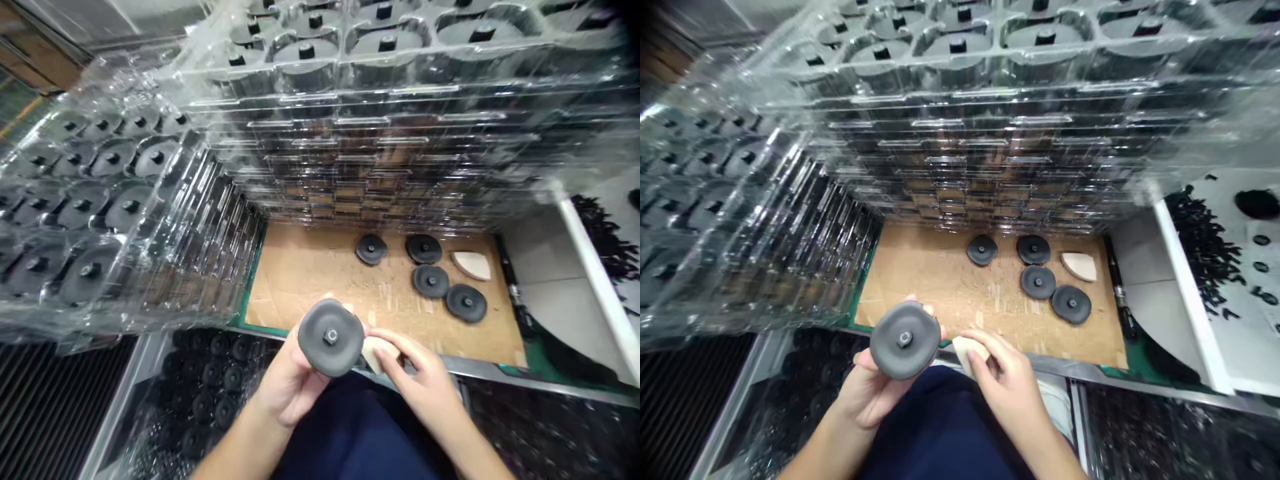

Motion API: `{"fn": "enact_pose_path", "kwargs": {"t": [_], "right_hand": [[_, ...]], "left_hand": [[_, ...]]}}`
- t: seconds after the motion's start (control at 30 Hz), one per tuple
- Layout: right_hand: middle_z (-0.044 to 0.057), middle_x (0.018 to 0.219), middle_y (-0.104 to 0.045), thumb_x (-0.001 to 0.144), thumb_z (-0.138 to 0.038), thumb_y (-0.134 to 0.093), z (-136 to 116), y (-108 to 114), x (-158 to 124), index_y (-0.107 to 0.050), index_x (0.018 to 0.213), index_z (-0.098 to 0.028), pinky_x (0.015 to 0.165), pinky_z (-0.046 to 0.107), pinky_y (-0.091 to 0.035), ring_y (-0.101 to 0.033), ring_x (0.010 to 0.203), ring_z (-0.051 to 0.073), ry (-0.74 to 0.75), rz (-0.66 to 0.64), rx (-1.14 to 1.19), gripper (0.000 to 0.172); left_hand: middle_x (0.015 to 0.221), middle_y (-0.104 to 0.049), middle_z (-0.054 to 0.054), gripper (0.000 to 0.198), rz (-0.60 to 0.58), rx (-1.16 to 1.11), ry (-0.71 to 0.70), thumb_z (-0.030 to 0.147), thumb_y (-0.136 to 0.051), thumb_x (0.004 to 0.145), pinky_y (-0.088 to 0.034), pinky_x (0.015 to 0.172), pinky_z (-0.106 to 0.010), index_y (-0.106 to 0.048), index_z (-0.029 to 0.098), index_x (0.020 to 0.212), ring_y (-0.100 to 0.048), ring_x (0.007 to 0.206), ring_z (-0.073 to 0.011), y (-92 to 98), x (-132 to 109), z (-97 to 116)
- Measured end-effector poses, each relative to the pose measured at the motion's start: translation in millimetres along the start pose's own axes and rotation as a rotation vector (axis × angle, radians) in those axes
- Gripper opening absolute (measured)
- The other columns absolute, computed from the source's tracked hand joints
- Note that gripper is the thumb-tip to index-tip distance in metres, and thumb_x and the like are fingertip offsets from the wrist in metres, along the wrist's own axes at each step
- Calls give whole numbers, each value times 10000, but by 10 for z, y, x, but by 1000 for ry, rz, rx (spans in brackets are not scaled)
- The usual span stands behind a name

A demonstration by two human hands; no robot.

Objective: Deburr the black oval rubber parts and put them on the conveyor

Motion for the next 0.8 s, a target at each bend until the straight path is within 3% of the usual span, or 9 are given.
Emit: {"fn": "enact_pose_path", "kwargs": {"t": [0.13, 0.33, 0.43, 0.5, 0.63, 0.73, 0.8], "right_hand": [[68, 1070, -717, 902, -336, -501, -88, -18, 24, -686, 1069, -221, 558, 248, -536, -697, 863, 210, 33, 14, 4, 275], [54, 1029, -726, 892, -286, -524, -224, 37, 2, -686, 1019, -219, 544, 234, -526, -696, 820, 190, 68, 107, 40, 216], [31, 1020, -720, 891, -238, -544, -457, 207, -40, -661, 1041, -243, 538, 204, -506, -685, 819, 160, 148, 205, 4, 191], [27, 987, -715, 887, -187, -545, -727, 300, -58, -629, 1094, -240, 569, 206, -498, -668, 795, 142, 317, 234, -45, 230], [33, 764, -686, 884, -101, -488, -1176, 327, -67, -616, 1113, -141, 593, 263, -459, -587, 633, 132, 674, 133, -113, 265], [5, 680, -648, 873, -82, -491, -1214, 310, -23, -660, 1012, -147, 560, 256, -421, -546, 562, 113, 616, -4, -195, 228], [-7, 673, -634, 872, -84, -510, -1209, 333, -10, -662, 1020, -168, 564, 252, -409, -535, 556, 106, 555, -5, -214, 228]], "left_hand": [[1072, -745, 12, 427, 21, 7, 4, 191, -783, 672, -535, 880, -239, -691, 262, 1083, -687, 998, -183, 4, -11, 2], [1058, -749, 13, 472, 94, 15, 4, 151, -809, 616, -543, 845, -219, -699, 261, 1062, -692, 982, -183, 46, -35, 3], [1042, -752, 18, 483, 98, 35, -8, 163, -821, 603, -542, 858, -235, -700, 272, 1057, -694, 981, -191, 41, -18, 4], [1025, -756, 24, 488, 102, 63, -38, 149, -830, 587, -540, 850, -219, -705, 277, 1042, -696, 964, -171, 34, -2, 15], [1011, -758, 24, 533, 119, 140, -112, 177, -873, 513, -535, 843, -211, -714, 281, 1011, -700, 933, -159, 42, 0, 66], [1042, -751, 13, 588, 181, 189, -164, 233, -894, 467, -531, 841, -203, -712, 272, 1025, -692, 963, -171, 95, -28, 114], [1046, -750, 19, 591, 170, 199, -178, 236, -893, 466, -537, 826, -203, -711, 281, 1027, -694, 955, -171, 87, -32, 124]]}}
Point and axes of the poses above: each hand's wrist, its own x-axis towards the middle knuckle, its own y-axis out of the back of the hand, z = x × y, the point moved 5 cm from there along x, towards the middle knuckle
